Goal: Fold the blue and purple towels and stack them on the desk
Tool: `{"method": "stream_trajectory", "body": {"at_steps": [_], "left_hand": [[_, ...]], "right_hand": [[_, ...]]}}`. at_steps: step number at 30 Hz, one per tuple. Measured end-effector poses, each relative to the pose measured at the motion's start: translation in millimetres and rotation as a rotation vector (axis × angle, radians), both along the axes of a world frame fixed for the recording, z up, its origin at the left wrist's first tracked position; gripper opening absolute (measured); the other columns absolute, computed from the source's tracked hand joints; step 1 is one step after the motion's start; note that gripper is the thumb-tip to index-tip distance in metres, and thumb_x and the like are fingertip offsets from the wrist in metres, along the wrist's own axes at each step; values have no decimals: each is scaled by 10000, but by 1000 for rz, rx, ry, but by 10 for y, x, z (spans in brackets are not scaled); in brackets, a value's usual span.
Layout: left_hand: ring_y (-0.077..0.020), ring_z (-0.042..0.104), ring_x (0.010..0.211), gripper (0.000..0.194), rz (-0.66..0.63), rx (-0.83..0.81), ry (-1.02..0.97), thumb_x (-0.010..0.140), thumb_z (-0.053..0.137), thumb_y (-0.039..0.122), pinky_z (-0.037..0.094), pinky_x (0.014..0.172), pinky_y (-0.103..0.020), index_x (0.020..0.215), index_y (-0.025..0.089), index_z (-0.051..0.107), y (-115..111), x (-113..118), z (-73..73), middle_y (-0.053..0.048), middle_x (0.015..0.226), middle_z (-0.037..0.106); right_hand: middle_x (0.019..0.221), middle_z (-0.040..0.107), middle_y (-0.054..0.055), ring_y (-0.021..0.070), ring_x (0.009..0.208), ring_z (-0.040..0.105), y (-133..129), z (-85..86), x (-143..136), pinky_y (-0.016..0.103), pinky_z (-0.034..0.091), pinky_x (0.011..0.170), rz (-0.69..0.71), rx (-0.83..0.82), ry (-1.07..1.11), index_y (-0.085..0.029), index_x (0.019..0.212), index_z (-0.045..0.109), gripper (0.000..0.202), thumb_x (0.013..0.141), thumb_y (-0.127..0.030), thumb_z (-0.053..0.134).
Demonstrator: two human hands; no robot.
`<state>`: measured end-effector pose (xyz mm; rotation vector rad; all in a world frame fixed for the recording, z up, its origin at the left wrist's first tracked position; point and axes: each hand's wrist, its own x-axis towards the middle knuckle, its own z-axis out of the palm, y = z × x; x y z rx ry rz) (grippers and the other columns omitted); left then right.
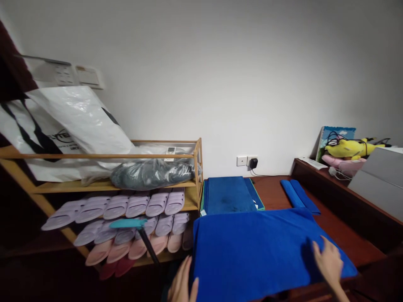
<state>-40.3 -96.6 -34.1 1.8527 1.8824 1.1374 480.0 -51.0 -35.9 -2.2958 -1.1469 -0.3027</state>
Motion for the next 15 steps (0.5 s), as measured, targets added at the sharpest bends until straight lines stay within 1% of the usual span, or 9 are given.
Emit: {"method": "stream_trajectory", "body": {"at_steps": [1, 2, 3, 5, 7, 9, 11, 13, 15], "left_hand": [[-226, 370, 1307, 541, -86, 27, 165, 884, 391, 377, 387, 1002, -409, 1409, 291, 291, 27, 132, 47, -41, 1443, 395], [-213, 352, 1318, 555, -154, 69, 311, 894, 378, 347, 373, 1013, -395, 1429, 302, 235, 54, 255, 80, -19, 1464, 363], [-201, 358, 1315, 569, -203, 116, 439, 899, 375, 334, 366, 1015, -379, 1438, 312, 194, 79, 356, 93, -2, 1465, 358], [-186, 405, 1284, 585, -256, 217, 629, 900, 386, 347, 362, 1004, -354, 1441, 318, 163, 124, 475, 55, 10, 1438, 398], [-181, 435, 1259, 591, -258, 278, 732, 899, 393, 373, 357, 990, -342, 1439, 316, 160, 162, 489, -46, 8, 1417, 426], [-184, 431, 1261, 594, -249, 282, 765, 896, 395, 377, 338, 1000, -344, 1437, 314, 158, 192, 447, -158, 9, 1422, 416], [-188, 427, 1264, 597, -260, 252, 746, 890, 401, 365, 319, 1017, -348, 1433, 329, 155, 212, 400, -235, 20, 1430, 402], [-199, 436, 1258, 594, -294, 191, 684, 883, 415, 358, 313, 1029, -359, 1422, 357, 166, 222, 372, -255, 33, 1432, 395], [-225, 429, 1266, 579, -333, 88, 595, 881, 426, 362, 308, 1043, -389, 1408, 382, 187, 223, 365, -225, 37, 1443, 368]], "right_hand": [[1299, 484, 196, 341, 1179, 464, 82, 1, -163, 500, 422, 879, 114, -29, -25, -144, 1351, 398, 693, 823, -547, 200], [1388, 409, 157, 317, 1254, 395, 150, -13, -295, 504, 375, 945, 177, -76, -47, -178, 1368, 369, 697, 822, -572, 190], [1442, 347, 124, 296, 1304, 333, 202, -43, -390, 510, 332, 986, 210, -132, -53, -207, 1379, 347, 699, 818, -591, 183], [1481, 288, 97, 278, 1357, 242, 260, -133, -467, 527, 278, 1019, 211, -256, -39, -242, 1394, 321, 702, 812, -606, 173], [1488, 281, 88, 273, 1376, 195, 277, -235, -431, 536, 263, 1023, 200, -359, -22, -256, 1402, 314, 704, 811, -610, 168], [1503, 253, 73, 264, 1388, 159, 279, -316, -354, 535, 255, 1028, 191, -413, -36, -263, 1418, 285, 717, 807, -620, 166], [1516, 220, 64, 248, 1394, 138, 280, -367, -287, 523, 256, 1032, 183, -442, -60, -263, 1434, 245, 726, 808, -622, 162], [1520, 211, 57, 234, 1397, 134, 276, -397, -254, 512, 259, 1034, 199, -459, -91, -272, 1437, 231, 707, 816, -601, 155], [1522, 208, 57, 228, 1398, 128, 263, -419, -253, 509, 257, 1035, 214, -463, -123, -275, 1437, 233, 688, 823, -577, 150]]}}
